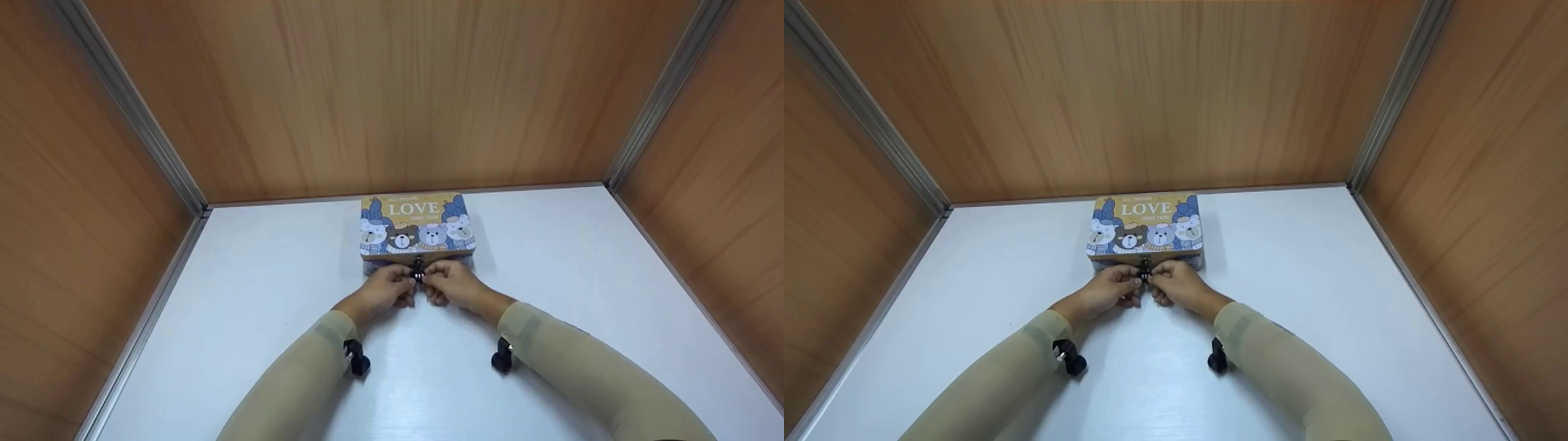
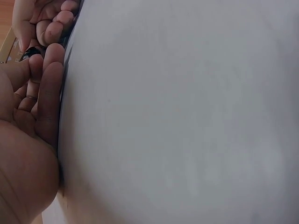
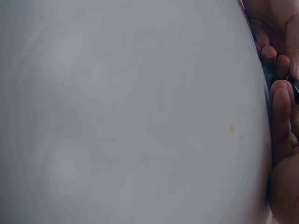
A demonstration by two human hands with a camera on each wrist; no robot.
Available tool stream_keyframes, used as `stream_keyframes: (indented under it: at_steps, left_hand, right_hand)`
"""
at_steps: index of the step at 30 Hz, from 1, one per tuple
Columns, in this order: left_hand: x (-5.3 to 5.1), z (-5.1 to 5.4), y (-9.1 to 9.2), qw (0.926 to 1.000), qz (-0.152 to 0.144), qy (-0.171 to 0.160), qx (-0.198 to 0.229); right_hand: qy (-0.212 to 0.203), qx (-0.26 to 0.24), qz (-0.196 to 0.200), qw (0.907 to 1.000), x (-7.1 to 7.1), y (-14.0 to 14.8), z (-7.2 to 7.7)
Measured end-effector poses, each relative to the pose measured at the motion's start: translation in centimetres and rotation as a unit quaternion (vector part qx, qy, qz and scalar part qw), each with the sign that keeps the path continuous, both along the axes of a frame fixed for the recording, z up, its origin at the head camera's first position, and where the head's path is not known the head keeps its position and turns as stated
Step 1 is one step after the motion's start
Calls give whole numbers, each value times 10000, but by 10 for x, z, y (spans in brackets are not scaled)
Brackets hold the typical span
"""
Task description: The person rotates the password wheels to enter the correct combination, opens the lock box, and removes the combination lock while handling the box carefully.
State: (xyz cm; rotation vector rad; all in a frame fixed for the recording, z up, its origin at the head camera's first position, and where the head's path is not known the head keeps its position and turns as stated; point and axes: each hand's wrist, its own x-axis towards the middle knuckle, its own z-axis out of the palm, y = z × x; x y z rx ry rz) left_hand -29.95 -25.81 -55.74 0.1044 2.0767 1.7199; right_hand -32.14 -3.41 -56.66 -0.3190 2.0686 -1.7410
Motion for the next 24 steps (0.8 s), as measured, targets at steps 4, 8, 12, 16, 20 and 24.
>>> stream_keyframes:
  at_steps: [4, 8, 12, 16, 20, 24]
  left_hand:
    - [0, 1, -1, 10000, -54, 28, -69]
    - [0, 1, 0, 10000, -60, 28, -52]
    - [1, 1, 0, 10000, -29, 47, -8]
    - [1, 0, 1, 9999, 27, 76, 117]
    - [2, 0, 2, 9998, 83, 91, 123]
    - [3, 1, 2, 9998, 110, 116, 72]
  right_hand:
    - [51, 5, 20, 10000, 1, 0, 1]
    - [54, 41, 36, 10000, 1, 0, 2]
    - [41, 80, 42, 10000, 0, -2, 1]
    - [49, 127, 27, 9999, -1, -3, -1]
    - [19, 139, 29, 9999, -1, -3, 0]
    - [-96, 24, -24, 9999, 0, -1, 3]
